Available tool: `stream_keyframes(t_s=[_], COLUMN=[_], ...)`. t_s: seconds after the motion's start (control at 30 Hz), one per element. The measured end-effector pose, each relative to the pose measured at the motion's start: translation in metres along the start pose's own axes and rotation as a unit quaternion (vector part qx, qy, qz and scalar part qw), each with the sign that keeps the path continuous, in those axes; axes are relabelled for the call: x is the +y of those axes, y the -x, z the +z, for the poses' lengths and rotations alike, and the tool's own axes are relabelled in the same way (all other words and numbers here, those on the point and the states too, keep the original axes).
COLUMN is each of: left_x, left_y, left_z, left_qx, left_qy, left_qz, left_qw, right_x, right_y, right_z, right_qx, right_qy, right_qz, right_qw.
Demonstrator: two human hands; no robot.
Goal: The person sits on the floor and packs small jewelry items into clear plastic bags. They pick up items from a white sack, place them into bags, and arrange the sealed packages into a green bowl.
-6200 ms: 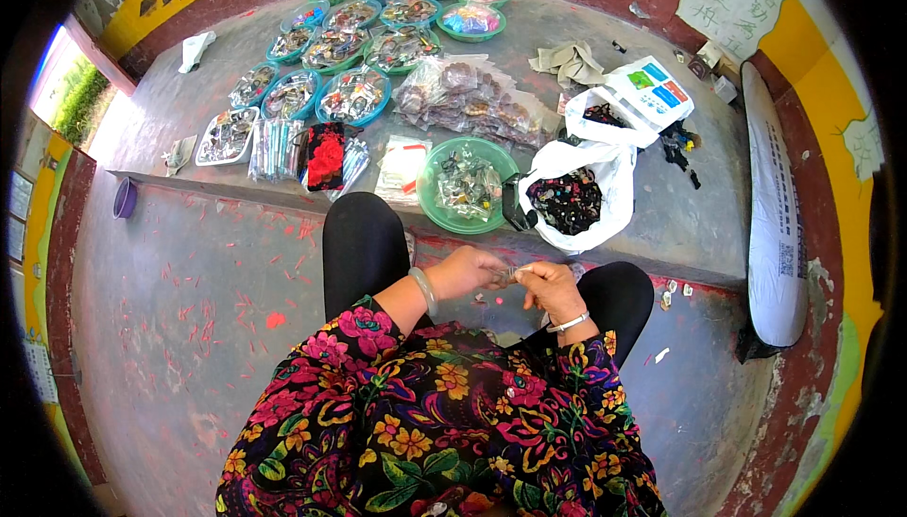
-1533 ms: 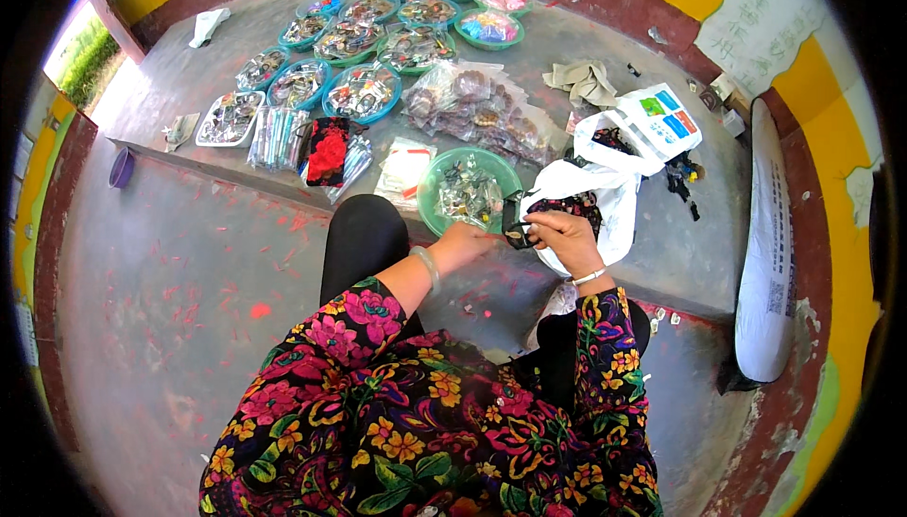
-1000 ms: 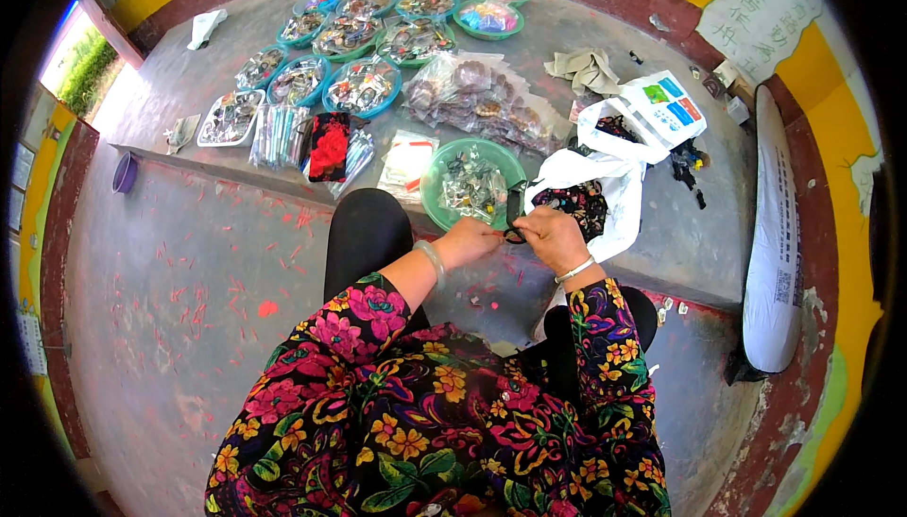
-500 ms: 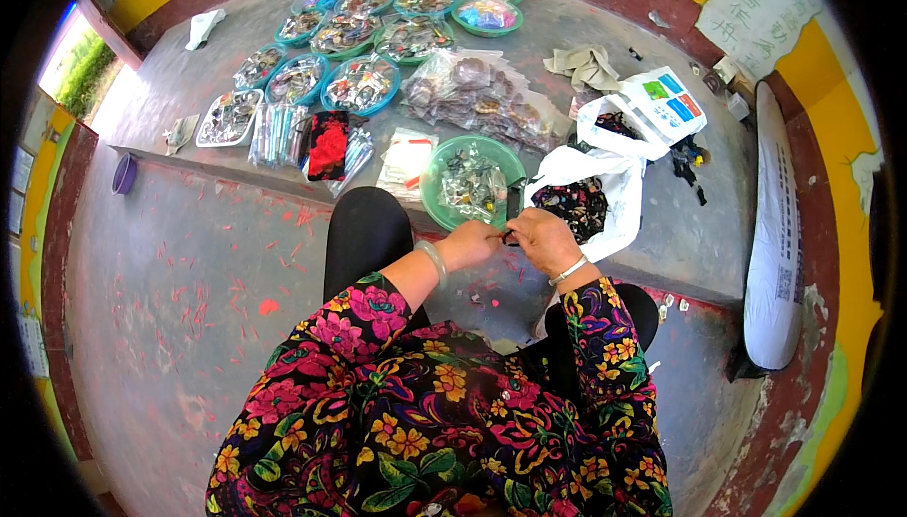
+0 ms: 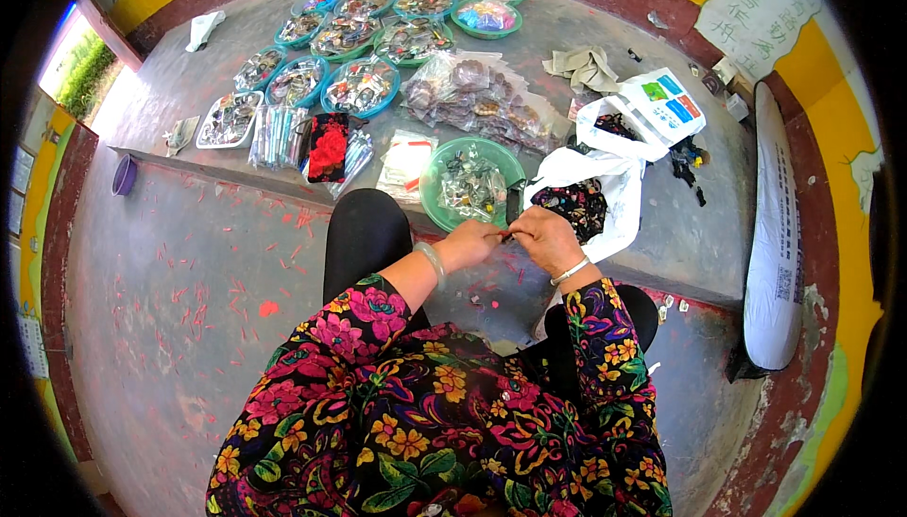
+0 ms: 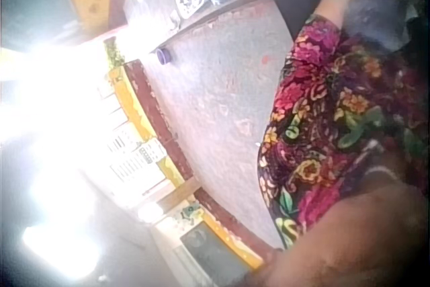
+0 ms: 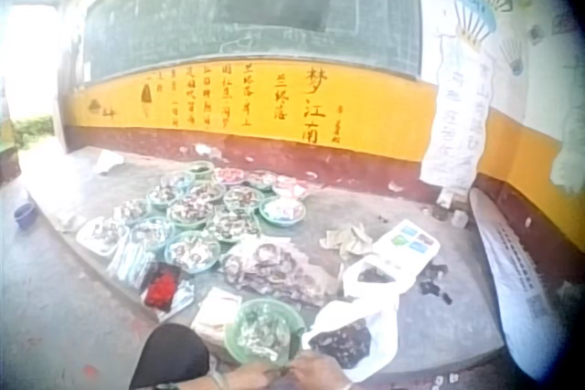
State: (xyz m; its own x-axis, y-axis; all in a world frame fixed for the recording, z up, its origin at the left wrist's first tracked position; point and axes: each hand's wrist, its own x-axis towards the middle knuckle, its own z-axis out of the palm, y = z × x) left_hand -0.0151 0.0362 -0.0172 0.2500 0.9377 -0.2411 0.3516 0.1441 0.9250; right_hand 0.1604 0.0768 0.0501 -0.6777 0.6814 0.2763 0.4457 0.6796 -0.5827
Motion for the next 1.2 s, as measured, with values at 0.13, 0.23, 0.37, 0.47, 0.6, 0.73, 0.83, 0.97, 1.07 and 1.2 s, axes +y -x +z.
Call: stream_keyframes(t_s=[0.13, 0.23, 0.37, 0.47, 0.6, 0.73, 0.83, 0.97, 1.07, 1.2], left_x=[0.014, 0.013, 0.01, 0.003, 0.016, 0.011, 0.013, 0.02, 0.021, 0.02], left_y=[0.006, 0.006, 0.005, 0.002, 0.006, 0.005, 0.004, 0.008, 0.009, 0.009], left_z=[-0.004, -0.003, -0.002, 0.001, -0.004, -0.005, -0.004, -0.005, -0.006, -0.006], left_qx=[0.008, 0.016, 0.008, -0.012, -0.019, -0.032, -0.048, -0.051, -0.069, -0.07], left_qy=[-0.102, -0.156, -0.121, -0.023, 0.178, 0.268, 0.287, 0.302, 0.328, 0.343], left_qz=[0.058, 0.085, 0.061, 0.033, -0.065, -0.089, -0.082, -0.076, -0.075, -0.069], left_qw=[0.993, 0.984, 0.991, 0.999, 0.982, 0.959, 0.953, 0.949, 0.939, 0.934], right_x=[-0.002, -0.004, 0.005, 0.006, -0.009, -0.003, 0.002, 0.001, 0.004, 0.004], right_y=[-0.001, -0.002, 0.001, 0.001, -0.003, -0.003, -0.002, -0.003, -0.002, -0.002], right_z=[0.003, 0.003, 0.01, 0.013, 0.003, -0.007, -0.005, -0.004, -0.003, -0.001], right_qx=[0.0, -0.011, -0.005, -0.029, 0.032, 0.034, 0.042, 0.055, 0.062, 0.039], right_qy=[0.001, 0.002, 0.003, -0.009, -0.052, -0.018, 0.0, -0.003, 0.006, 0.005], right_qz=[0.035, 0.047, -0.022, -0.027, 0.012, 0.003, -0.009, -0.007, -0.011, -0.01], right_qw=[0.999, 0.999, 1.0, 0.999, 0.998, 0.999, 0.999, 0.998, 0.998, 0.999])
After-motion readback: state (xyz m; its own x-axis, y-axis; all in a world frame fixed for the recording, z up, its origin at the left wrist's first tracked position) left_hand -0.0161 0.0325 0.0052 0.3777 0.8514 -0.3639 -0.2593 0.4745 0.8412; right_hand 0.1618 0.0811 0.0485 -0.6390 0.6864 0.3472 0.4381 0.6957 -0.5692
